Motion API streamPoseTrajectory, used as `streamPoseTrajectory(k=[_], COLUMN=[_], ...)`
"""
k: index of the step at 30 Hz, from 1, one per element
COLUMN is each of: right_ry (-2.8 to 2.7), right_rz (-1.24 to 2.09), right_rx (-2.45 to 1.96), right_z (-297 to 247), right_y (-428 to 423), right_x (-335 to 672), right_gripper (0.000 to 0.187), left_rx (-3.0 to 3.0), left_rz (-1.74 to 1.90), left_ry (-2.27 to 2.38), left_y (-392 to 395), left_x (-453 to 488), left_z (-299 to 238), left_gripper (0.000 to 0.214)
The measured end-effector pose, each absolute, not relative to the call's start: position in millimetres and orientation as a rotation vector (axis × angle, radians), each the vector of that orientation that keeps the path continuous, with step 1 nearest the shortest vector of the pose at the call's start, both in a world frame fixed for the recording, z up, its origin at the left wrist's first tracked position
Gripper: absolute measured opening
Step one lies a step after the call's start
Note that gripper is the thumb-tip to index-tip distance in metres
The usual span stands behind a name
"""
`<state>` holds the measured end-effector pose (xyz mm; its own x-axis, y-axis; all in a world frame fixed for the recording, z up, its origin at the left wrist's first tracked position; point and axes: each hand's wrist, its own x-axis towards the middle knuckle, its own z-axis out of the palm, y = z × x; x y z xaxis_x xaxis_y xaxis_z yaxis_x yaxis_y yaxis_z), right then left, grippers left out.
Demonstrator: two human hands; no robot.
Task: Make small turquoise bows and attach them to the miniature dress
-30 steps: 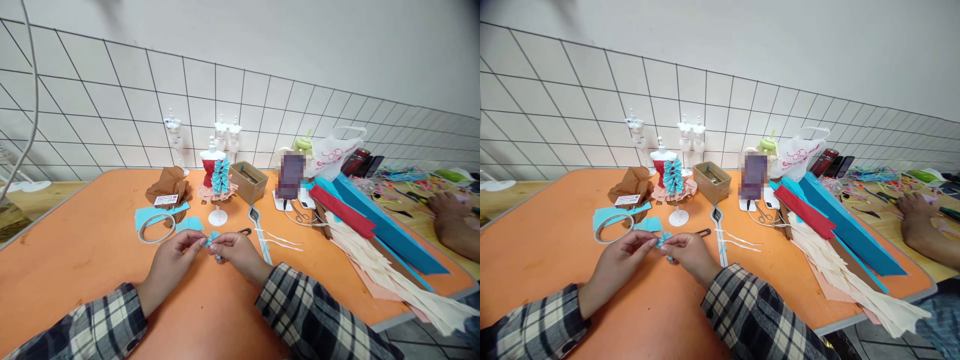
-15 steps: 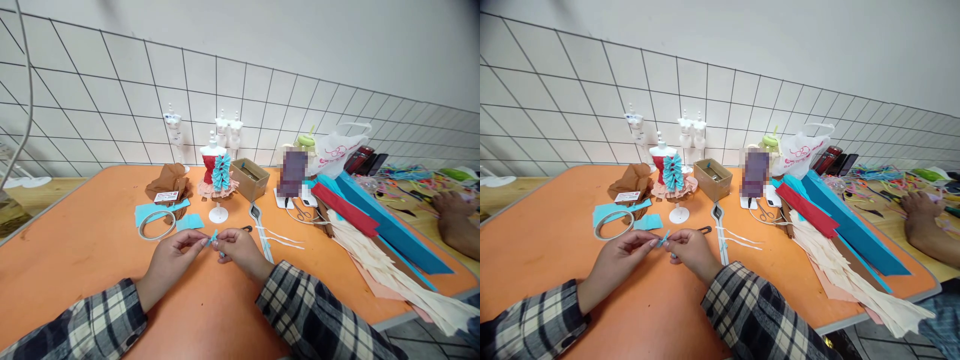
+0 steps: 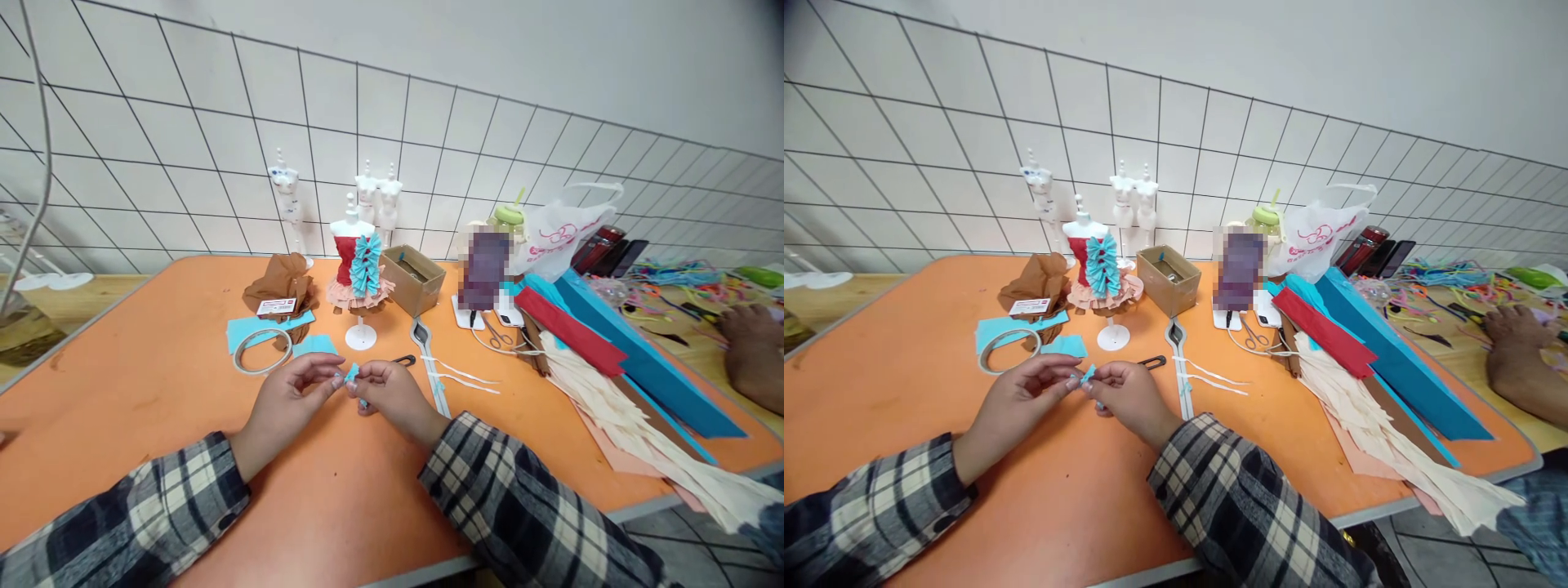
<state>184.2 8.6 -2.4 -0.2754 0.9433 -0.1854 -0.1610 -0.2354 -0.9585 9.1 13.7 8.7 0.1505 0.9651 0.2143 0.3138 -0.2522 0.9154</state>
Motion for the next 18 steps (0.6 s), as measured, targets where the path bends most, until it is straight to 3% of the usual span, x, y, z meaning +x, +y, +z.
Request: streamPoseTrajectory(k=[12, 18], right_ry=[-1.168, -1.158], right_rz=[1.573, 1.516], right_rx=[-1.122, -1.152], right_z=[-2.0, 0.8], right_y=[6.9, 5.6], right_x=[186.2, 184.7], right_gripper=[0.040, 0.036], left_rx=[1.426, 1.464], left_rz=[1.050, 1.000], left_ry=[1.146, 1.141], left_y=[17.1, 18.2], left_x=[6.5, 10.4], left_z=[7.9, 8.4], left_gripper=[0.036, 0.045])
